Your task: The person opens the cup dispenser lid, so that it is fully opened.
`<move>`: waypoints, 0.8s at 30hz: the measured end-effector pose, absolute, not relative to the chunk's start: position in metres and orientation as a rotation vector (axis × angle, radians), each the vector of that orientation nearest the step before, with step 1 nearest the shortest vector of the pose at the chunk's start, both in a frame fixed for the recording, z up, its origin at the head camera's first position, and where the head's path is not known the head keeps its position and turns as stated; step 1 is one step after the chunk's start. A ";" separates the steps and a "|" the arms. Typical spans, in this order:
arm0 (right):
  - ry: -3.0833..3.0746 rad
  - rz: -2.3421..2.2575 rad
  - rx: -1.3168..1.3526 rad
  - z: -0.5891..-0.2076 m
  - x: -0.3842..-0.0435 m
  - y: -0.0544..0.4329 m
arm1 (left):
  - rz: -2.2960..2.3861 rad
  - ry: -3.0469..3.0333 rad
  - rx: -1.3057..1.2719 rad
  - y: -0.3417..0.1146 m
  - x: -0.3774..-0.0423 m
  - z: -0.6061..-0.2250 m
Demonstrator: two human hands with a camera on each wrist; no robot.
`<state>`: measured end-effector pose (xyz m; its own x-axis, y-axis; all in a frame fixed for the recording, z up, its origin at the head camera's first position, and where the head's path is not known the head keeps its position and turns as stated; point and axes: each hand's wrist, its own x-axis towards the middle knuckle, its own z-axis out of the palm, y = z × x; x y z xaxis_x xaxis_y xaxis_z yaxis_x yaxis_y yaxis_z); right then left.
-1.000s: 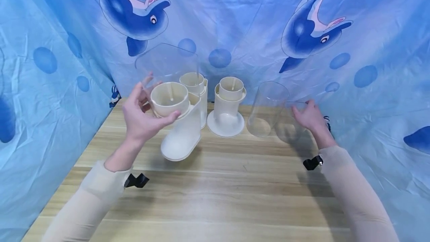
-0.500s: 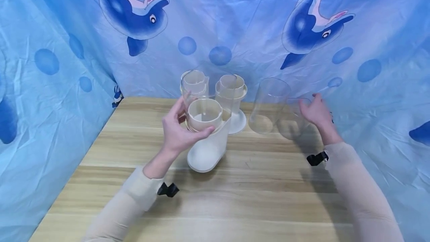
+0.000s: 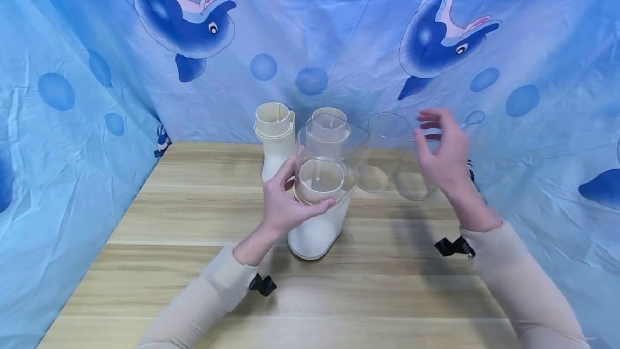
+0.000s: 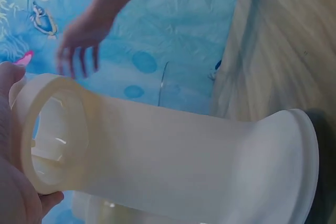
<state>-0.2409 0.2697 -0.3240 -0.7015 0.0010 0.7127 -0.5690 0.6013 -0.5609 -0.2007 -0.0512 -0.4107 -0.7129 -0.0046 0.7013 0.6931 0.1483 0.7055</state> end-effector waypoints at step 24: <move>-2.237 1.454 1.121 -0.329 -0.191 0.205 | -1.584 -1.965 -0.670 -0.040 -0.177 -0.424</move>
<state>-0.1906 0.2048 -0.3289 -0.6741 -0.4665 0.5727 -0.7127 0.2072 -0.6701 -0.1769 -0.0402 -0.4238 -0.7400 0.0530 0.6705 0.6665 0.1919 0.7204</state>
